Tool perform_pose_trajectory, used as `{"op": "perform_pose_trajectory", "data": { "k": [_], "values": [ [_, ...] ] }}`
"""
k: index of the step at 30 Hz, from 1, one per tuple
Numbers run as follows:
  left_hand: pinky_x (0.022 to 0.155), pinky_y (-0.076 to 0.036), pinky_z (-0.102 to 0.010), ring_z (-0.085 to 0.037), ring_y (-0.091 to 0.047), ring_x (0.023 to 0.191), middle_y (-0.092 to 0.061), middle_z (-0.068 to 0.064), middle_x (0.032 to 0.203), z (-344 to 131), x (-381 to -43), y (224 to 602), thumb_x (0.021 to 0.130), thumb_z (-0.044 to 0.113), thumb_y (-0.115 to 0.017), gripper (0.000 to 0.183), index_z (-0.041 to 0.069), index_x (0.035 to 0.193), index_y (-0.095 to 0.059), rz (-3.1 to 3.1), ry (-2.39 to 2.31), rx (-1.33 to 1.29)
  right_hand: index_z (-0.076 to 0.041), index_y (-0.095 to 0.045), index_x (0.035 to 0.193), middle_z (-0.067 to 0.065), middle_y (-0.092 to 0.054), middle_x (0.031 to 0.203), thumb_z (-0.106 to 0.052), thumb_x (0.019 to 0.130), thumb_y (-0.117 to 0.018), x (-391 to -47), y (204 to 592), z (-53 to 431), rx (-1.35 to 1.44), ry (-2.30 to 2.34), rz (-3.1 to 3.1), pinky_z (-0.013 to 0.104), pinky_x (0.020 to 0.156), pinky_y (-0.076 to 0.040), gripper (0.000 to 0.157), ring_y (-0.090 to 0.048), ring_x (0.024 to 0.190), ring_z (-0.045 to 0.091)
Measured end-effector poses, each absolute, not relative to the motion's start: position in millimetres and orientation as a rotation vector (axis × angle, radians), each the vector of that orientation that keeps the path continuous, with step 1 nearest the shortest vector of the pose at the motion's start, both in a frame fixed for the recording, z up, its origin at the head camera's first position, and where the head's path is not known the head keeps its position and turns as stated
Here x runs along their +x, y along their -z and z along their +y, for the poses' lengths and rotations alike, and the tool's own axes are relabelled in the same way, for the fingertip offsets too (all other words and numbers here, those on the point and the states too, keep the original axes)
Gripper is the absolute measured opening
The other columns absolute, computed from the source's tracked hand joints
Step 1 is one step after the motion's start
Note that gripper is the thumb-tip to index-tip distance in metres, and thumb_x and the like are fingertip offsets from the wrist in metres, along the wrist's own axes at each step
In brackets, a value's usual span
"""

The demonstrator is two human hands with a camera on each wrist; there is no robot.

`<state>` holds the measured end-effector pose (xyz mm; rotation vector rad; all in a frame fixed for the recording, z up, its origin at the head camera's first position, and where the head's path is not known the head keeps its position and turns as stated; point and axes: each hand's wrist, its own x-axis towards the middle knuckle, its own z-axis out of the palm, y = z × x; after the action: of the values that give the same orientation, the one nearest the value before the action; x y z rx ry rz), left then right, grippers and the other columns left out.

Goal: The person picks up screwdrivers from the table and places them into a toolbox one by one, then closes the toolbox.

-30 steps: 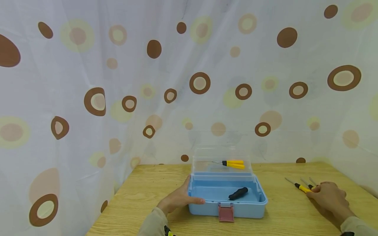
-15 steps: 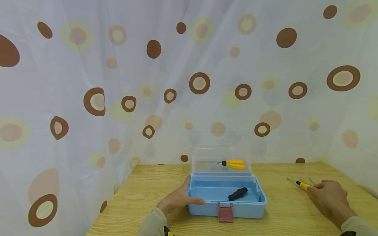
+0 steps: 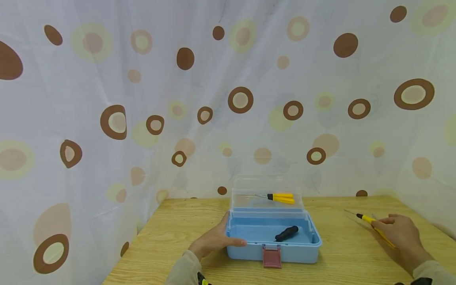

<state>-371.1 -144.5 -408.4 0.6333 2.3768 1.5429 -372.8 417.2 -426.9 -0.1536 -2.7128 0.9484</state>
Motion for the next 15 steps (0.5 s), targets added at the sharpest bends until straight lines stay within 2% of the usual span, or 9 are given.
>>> {"op": "perform_pose_trajectory", "data": {
  "k": [7, 15],
  "values": [
    [0.116, -0.02, -0.066, -0.04, -0.023, 0.149, -0.009, -0.019, 0.169, -144.9, -371.1, 407.6, 0.086, 0.04, -0.085, 0.127, 0.011, 0.166, 0.009, 2.391, -1.529, 0.596, 0.018, -0.065, 0.119, 0.051, -0.025, 0.144, -0.044, 0.107, -0.053, -373.9, 421.4, 419.2, -0.067, -0.916, -2.711, 0.077, 0.098, -0.028, 0.065, -0.023, 0.127, 0.071],
    [0.115, -0.025, -0.064, -0.038, -0.031, 0.145, -0.018, -0.016, 0.167, -144.4, -372.7, 409.1, 0.084, 0.041, -0.086, 0.126, 0.015, 0.167, 0.006, 2.383, -1.538, 0.634, 0.021, -0.057, 0.128, 0.047, -0.019, 0.151, -0.049, 0.108, -0.05, -368.8, 413.7, 413.0, -0.052, -1.067, -2.69, 0.077, 0.099, -0.027, 0.073, -0.017, 0.133, 0.07]
  ]
}}
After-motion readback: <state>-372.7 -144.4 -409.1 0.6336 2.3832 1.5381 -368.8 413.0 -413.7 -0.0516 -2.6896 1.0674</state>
